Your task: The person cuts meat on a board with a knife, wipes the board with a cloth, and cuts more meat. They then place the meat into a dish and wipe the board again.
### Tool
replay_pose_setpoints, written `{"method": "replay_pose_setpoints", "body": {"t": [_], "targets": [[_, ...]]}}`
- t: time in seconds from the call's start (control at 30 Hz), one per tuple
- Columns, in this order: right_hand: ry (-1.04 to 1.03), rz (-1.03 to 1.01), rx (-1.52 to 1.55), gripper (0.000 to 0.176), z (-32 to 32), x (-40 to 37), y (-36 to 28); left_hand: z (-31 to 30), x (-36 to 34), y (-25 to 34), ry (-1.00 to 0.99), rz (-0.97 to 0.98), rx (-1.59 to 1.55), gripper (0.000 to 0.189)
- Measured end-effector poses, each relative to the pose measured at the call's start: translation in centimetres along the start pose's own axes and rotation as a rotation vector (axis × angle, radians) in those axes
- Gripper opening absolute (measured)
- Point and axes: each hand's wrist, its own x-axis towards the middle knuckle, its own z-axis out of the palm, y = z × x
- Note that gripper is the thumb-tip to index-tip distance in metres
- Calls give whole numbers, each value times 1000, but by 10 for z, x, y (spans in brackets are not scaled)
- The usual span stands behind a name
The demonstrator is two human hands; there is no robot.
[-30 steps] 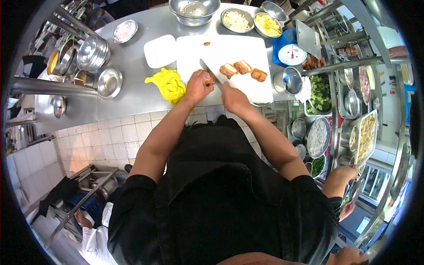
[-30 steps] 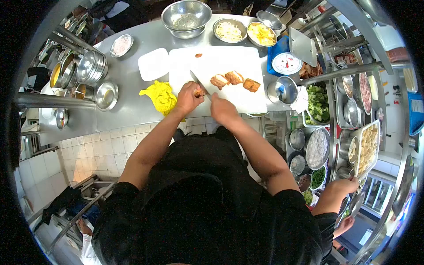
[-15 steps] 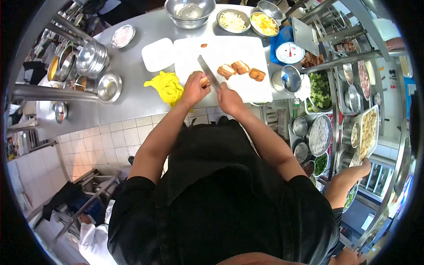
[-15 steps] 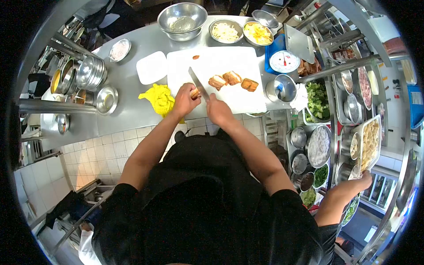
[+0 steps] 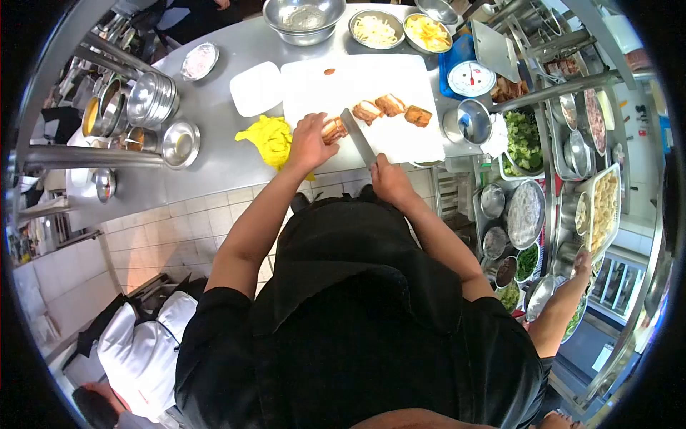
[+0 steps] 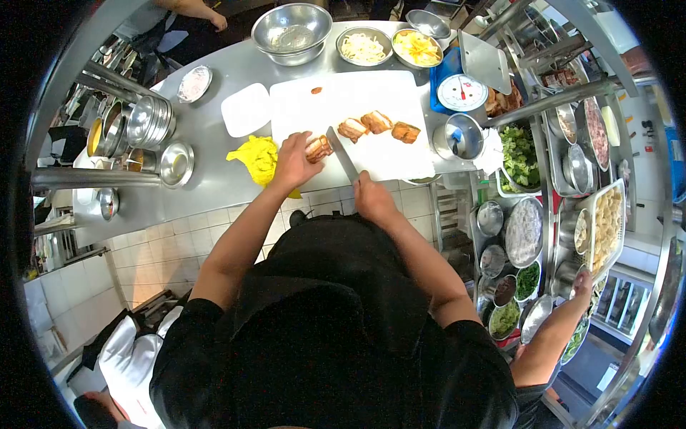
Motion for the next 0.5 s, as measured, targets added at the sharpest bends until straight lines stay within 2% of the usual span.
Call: {"method": "replay_pose_setpoints", "body": {"t": [0.13,0.23,0.3,0.4,0.47,0.5], "targets": [[-88,17,21,27,7,3,-20,-5,-9,-30,-125,-79,-89,58],[-111,-15,43,28,11,7,-27,-17,-10,-46,-56,-11,-65,59],[-109,-31,41,28,13,9,-20,-30,-11,-47,-153,21,-58,56],[-2,-86,146,29,8,-8,7,-42,1,-21,-133,28,-36,66],[129,43,156,30,-9,-25,16,-34,16,-4,-122,22,-48,71],[132,46,155,30,-14,-32,23,-25,27,6,-183,72,-44,73]]}}
